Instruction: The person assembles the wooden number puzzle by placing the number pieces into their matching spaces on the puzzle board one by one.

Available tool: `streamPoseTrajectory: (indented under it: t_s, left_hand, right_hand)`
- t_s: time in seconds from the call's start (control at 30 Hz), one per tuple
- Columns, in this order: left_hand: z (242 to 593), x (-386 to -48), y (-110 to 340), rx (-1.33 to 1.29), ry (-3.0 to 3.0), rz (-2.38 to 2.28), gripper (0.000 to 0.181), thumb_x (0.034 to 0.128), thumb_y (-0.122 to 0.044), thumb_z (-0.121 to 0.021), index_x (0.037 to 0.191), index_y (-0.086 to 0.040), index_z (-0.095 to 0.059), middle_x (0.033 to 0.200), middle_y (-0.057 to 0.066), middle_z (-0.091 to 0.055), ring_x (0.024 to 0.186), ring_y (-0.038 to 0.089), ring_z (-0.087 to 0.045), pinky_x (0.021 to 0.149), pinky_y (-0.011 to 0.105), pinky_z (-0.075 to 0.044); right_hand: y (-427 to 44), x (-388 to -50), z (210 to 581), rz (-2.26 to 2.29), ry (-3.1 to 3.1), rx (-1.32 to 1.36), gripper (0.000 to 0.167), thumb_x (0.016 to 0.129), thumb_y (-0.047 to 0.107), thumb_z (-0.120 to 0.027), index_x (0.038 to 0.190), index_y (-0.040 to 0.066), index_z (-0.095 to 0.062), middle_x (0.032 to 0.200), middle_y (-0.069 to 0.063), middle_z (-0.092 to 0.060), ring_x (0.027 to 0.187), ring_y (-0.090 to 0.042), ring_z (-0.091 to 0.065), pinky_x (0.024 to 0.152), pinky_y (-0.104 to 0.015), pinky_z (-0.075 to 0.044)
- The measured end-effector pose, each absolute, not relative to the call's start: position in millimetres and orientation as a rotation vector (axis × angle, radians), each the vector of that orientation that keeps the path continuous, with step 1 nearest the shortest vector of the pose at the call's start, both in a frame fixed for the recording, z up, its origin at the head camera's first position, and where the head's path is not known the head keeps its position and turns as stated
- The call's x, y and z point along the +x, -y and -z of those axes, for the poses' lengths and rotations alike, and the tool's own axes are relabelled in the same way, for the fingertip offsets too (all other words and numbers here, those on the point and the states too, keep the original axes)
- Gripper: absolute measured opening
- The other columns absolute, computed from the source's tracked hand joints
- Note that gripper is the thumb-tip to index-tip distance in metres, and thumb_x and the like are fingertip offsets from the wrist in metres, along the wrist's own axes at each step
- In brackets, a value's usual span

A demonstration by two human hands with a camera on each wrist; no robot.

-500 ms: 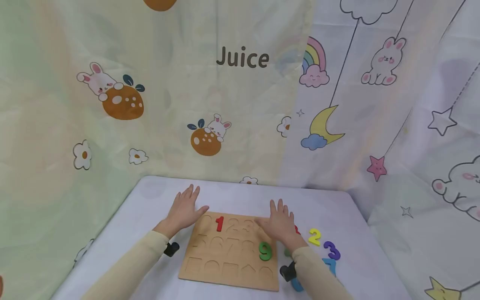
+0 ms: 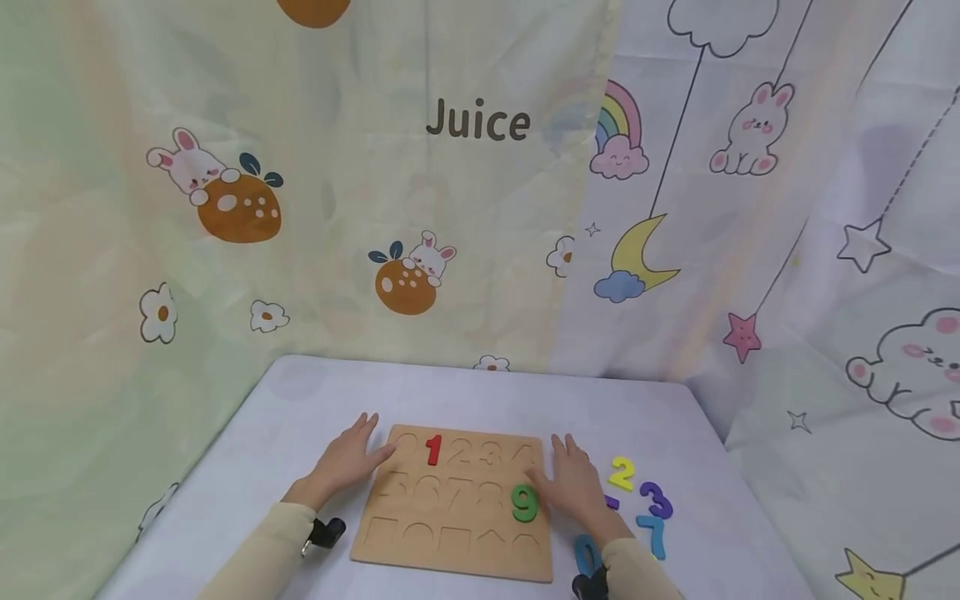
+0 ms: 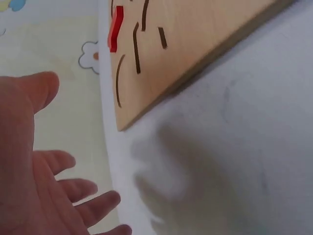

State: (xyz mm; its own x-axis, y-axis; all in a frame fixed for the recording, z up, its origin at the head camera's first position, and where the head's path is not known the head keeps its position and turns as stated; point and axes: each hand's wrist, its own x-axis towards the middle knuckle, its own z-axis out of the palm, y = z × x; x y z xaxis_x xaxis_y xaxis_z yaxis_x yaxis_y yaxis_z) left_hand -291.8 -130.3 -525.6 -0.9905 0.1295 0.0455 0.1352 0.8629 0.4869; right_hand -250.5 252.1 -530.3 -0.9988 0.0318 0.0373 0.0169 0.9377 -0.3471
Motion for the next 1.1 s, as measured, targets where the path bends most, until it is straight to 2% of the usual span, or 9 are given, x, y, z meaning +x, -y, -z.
streamPoseTrajectory:
  t_s: [0.27, 0.43, 0.7, 0.9, 1.1]
  left_hand:
    - [546, -282, 145, -0.274, 3.013, 1.015, 0.068, 0.0944, -0.041, -0.060, 0.148, -0.004, -0.039, 0.153, 0.022, -0.035, 0.140, 0.041, -0.034, 0.114, 0.058, -0.030]
    - [554, -276, 146, -0.280, 2.979, 1.040, 0.062, 0.0946, -0.035, -0.062, 0.145, -0.003, -0.044, 0.147, 0.020, -0.045, 0.138, 0.040, -0.038, 0.113, 0.056, -0.032]
    - [569, -270, 147, -0.355, 2.986, 1.091, 0.055, 0.0950, -0.027, -0.060, 0.142, -0.001, -0.048, 0.150, 0.017, -0.043, 0.144, 0.039, -0.026, 0.120, 0.058, -0.012]
    - [575, -265, 149, -0.351, 2.890, 1.225, 0.050, 0.0937, -0.022, -0.061, 0.139, -0.003, -0.052, 0.149, 0.016, -0.045, 0.144, 0.041, -0.024, 0.119, 0.059, -0.008]
    - [575, -262, 153, -0.287, 2.856, 1.293, 0.043, 0.0901, -0.014, -0.064, 0.133, -0.012, -0.060, 0.146, 0.010, -0.050, 0.144, 0.046, -0.019, 0.117, 0.064, -0.008]
  right_hand:
    - [-267, -231, 538, -0.754, 2.940, -0.110, 0.071, 0.088, 0.030, -0.069, 0.144, -0.001, -0.039, 0.145, -0.026, -0.043, 0.128, -0.043, -0.047, 0.106, -0.060, -0.040]
    - [-275, -225, 545, -0.809, 2.952, -0.163, 0.070, 0.086, 0.025, -0.072, 0.144, 0.002, -0.040, 0.139, -0.024, -0.049, 0.127, -0.042, -0.047, 0.106, -0.060, -0.040]
    - [-283, -209, 548, -0.841, 2.973, -0.219, 0.072, 0.083, 0.021, -0.074, 0.145, 0.006, -0.040, 0.139, -0.024, -0.048, 0.128, -0.044, -0.045, 0.103, -0.063, -0.040]
    - [-287, -200, 554, -0.855, 2.992, -0.242, 0.065, 0.082, 0.018, -0.075, 0.140, 0.006, -0.048, 0.138, -0.021, -0.051, 0.124, -0.042, -0.050, 0.099, -0.061, -0.045]
    - [-289, -197, 553, -0.873, 2.989, -0.189, 0.060, 0.081, 0.011, -0.076, 0.137, 0.008, -0.053, 0.135, -0.019, -0.055, 0.122, -0.042, -0.053, 0.096, -0.058, -0.049]
